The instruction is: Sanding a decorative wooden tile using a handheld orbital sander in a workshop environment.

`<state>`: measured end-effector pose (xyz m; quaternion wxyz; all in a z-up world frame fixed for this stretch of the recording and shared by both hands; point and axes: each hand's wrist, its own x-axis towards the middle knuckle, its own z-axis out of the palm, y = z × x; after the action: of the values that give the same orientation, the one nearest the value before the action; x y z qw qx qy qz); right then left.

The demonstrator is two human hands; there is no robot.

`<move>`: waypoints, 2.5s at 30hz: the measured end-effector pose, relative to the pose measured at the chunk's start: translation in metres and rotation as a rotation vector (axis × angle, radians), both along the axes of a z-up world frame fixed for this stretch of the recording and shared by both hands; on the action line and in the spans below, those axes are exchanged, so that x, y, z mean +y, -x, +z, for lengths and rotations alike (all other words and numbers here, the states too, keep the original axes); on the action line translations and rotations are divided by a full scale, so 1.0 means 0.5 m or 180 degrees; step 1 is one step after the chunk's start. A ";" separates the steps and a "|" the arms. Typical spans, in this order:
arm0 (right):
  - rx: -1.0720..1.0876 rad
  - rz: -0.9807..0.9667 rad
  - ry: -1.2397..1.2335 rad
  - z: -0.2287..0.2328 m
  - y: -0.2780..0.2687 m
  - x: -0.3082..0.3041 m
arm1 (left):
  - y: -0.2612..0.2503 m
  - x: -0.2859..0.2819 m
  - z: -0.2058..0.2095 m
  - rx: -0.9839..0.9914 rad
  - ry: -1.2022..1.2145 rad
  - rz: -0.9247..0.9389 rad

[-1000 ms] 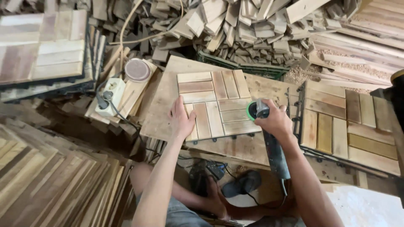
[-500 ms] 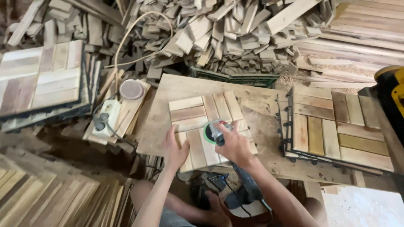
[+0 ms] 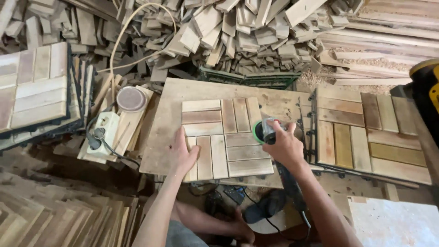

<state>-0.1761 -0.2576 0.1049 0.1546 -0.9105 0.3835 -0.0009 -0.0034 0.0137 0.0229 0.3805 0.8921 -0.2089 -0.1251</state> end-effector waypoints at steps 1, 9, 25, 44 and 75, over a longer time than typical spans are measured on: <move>-0.0012 0.0004 -0.0009 0.005 -0.014 0.011 | -0.006 -0.002 0.001 -0.0012 -0.0009 0.0004; -0.0003 0.0646 -0.0099 0.007 -0.085 0.133 | 0.034 -0.005 0.021 0.0203 0.0221 0.0182; -0.0018 -0.0054 -0.0001 -0.016 -0.027 0.025 | -0.053 -0.005 -0.067 -0.0471 0.0198 0.0263; 0.0019 0.0534 -0.0119 0.035 -0.097 0.186 | -0.042 -0.022 0.023 -0.0211 0.0111 0.0193; -0.0170 -0.0198 0.0101 -0.012 -0.008 0.006 | -0.050 -0.021 -0.015 -0.0262 0.0067 0.0215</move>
<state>-0.1720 -0.2545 0.0988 0.1502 -0.9001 0.4074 -0.0361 0.0215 0.0029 0.0154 0.3850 0.8990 -0.1954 -0.0733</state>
